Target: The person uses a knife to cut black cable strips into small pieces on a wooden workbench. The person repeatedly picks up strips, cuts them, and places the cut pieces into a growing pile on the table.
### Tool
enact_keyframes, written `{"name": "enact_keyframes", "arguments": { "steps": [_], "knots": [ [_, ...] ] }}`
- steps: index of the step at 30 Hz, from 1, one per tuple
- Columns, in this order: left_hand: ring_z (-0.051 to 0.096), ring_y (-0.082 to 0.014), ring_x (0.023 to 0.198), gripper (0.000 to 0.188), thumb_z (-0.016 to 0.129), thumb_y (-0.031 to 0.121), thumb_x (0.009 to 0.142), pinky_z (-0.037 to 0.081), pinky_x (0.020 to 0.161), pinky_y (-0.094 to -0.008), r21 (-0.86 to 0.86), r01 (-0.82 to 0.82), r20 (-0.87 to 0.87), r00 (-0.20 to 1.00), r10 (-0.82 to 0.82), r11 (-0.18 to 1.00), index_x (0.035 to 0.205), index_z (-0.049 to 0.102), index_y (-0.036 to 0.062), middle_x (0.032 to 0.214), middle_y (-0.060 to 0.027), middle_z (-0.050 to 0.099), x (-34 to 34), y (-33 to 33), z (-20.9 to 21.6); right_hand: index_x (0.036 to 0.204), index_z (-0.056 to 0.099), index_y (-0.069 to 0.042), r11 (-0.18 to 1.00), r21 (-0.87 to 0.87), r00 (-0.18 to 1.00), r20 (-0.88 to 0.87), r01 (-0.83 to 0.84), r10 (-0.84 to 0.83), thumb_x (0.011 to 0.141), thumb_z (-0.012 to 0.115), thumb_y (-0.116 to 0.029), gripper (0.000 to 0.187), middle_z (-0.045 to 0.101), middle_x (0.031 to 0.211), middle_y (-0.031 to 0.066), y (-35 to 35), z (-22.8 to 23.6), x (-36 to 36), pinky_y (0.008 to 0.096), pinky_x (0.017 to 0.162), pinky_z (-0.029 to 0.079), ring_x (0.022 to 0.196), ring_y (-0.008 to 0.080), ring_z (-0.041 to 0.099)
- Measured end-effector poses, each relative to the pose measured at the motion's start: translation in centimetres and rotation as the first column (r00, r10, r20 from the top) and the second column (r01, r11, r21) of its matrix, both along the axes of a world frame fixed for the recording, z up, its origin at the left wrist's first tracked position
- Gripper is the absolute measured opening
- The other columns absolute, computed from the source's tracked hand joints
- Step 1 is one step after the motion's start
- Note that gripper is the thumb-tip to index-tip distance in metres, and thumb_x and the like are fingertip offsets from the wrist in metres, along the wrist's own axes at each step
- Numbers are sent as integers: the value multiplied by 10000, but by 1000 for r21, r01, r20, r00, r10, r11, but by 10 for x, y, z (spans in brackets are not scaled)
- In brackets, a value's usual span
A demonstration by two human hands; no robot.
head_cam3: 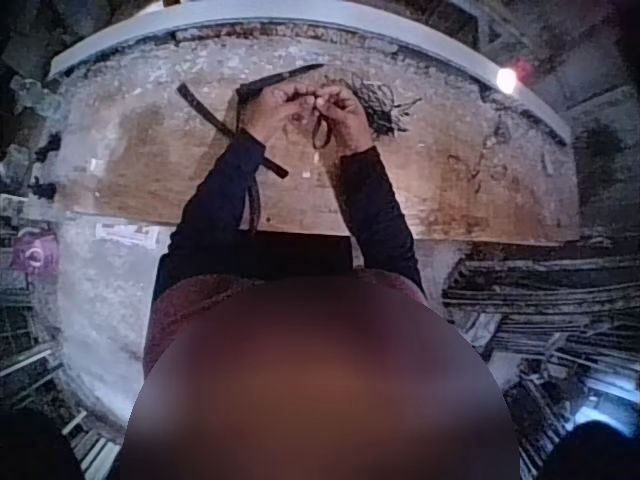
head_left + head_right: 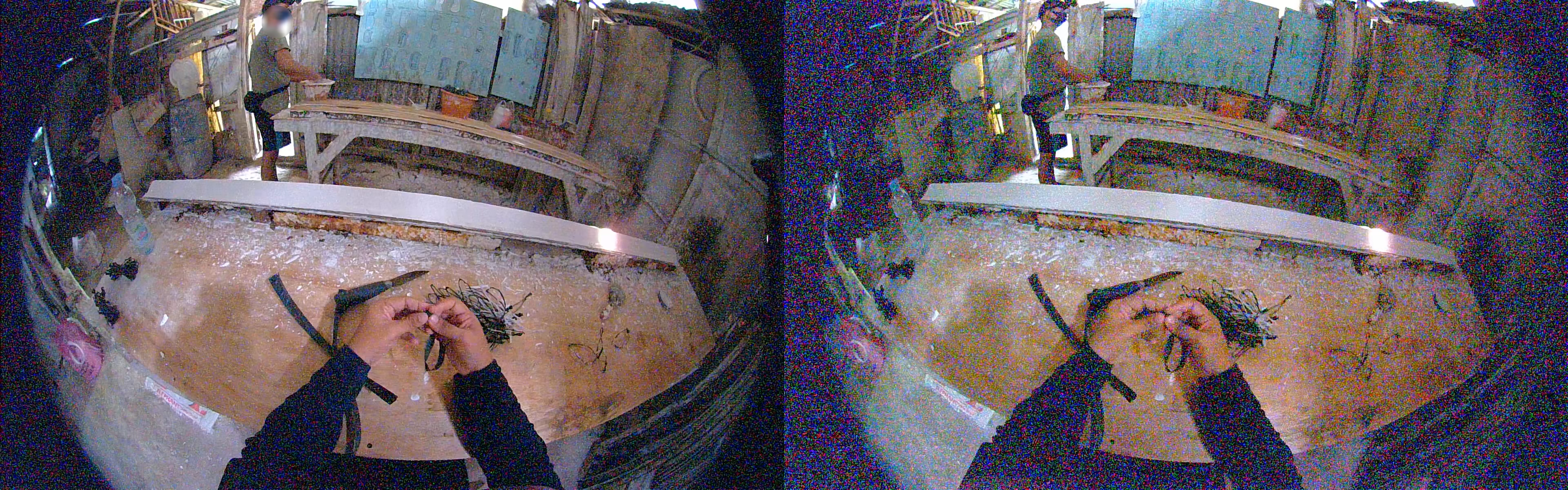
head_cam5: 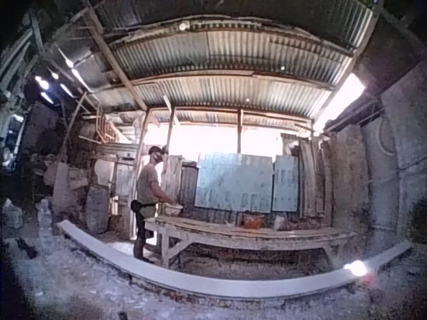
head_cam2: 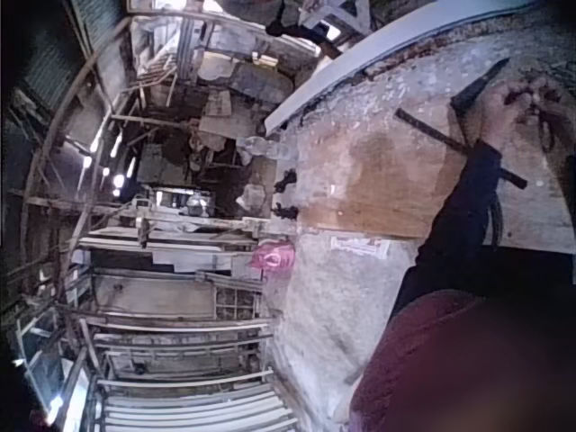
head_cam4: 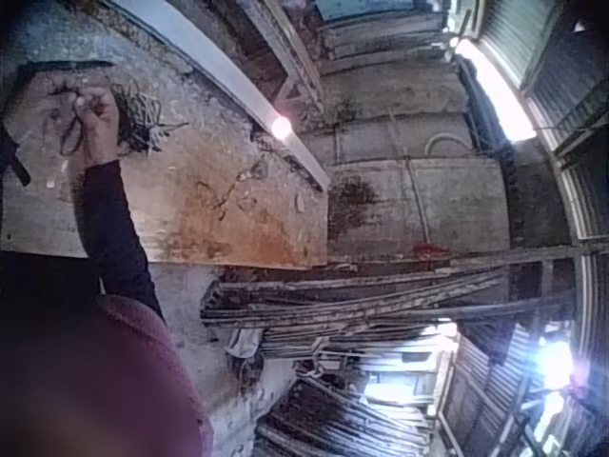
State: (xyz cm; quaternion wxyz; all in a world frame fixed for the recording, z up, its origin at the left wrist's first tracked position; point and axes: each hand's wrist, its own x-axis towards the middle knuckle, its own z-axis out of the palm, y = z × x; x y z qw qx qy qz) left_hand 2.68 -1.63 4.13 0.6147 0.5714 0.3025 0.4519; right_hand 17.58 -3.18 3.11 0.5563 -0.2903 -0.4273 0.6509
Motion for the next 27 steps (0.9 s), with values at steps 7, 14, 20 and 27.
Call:
{"name": "enact_keyframes", "arguments": {
  "steps": [7, 14, 20, 27],
  "knots": [
    [564, -92, 717, 166, 549, 106, 801, 480, 517, -216, 107, -6, -20, 1000, 8, 994, 940, 554, 16, 831, -28, 592, 0, 5, -5, 803, 532, -75, 1000, -11, 1000, -8, 5, -5, 740, 580, -24, 95, 571, 755, 9, 3, -5, 4, 228, 646, 425, 705, 114, 547],
    [543, -91, 700, 138, 538, 106, 806, 478, 508, -220, 103, 95, -33, 995, -92, 990, 913, 528, 20, 813, -23, 560, -11, 12, -14, 802, 534, -71, 999, -1, 997, 65, -34, 34, 722, 600, -42, 108, 561, 740, 8, 2, -2, 0, 241, 669, 418, 709, 113, 528],
    [535, -92, 665, 126, 502, 153, 833, 472, 508, -218, 46, 135, -19, 991, -135, 990, 901, 514, 48, 786, -11, 541, -12, 16, -19, 838, 538, -70, 997, -22, 994, 84, -68, 70, 724, 612, -67, 137, 551, 778, 2, -2, 3, -1, 252, 731, 404, 769, 117, 521],
    [528, -77, 644, 126, 488, 176, 841, 439, 485, -203, 53, 63, 14, 998, -64, 997, 905, 505, 68, 774, 8, 530, -9, 20, -29, 968, 482, -55, 992, 125, 994, 109, -12, -2, 762, 560, -42, 220, 536, 821, 16, 1, -1, -10, 215, 629, 425, 704, 96, 514]
  ]
}}
